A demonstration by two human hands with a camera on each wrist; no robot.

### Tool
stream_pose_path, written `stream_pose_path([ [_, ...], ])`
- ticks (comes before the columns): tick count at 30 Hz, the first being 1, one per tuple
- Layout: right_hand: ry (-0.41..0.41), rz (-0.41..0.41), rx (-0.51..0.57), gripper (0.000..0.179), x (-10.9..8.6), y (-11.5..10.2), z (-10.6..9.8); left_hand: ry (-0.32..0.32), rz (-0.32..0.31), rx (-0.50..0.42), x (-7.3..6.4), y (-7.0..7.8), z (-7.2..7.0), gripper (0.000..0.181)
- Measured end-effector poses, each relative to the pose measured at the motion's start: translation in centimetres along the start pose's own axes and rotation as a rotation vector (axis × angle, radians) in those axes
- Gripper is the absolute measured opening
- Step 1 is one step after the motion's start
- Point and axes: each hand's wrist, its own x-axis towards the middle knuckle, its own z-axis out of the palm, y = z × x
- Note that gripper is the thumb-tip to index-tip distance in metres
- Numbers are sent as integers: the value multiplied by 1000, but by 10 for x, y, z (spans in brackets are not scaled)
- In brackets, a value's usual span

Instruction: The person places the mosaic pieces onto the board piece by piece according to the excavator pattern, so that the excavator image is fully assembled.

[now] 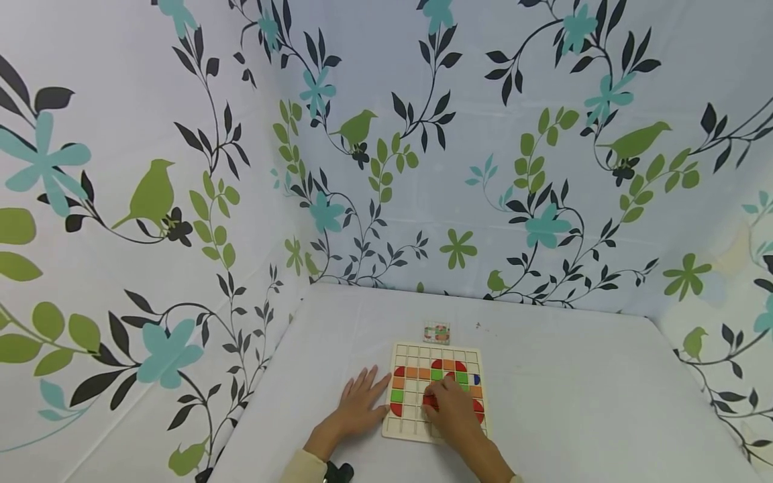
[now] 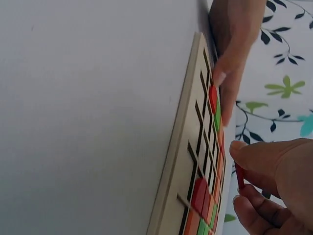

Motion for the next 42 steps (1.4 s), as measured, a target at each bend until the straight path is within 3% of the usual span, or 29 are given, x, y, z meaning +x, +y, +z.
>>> stream_pose_path([
  [5, -57, -72, -64, 22, 2, -14, 17, -3, 14, 1, 1, -1, 2, 66],
  [9, -108, -73, -72, 20, 2, -14, 22, -6, 21, 9, 1, -5, 5, 66],
  [17, -139, -127, 22, 18, 4, -11, 19, 3, 19, 18, 3, -10, 9, 67],
  [29, -184, -289, 49, 9, 13, -3, 13, 0, 38, 19, 0, 1, 0, 66],
  [42, -196, -269, -29, 14, 11, -5, 14, -18, 38, -7, 1, 1, 2, 65],
])
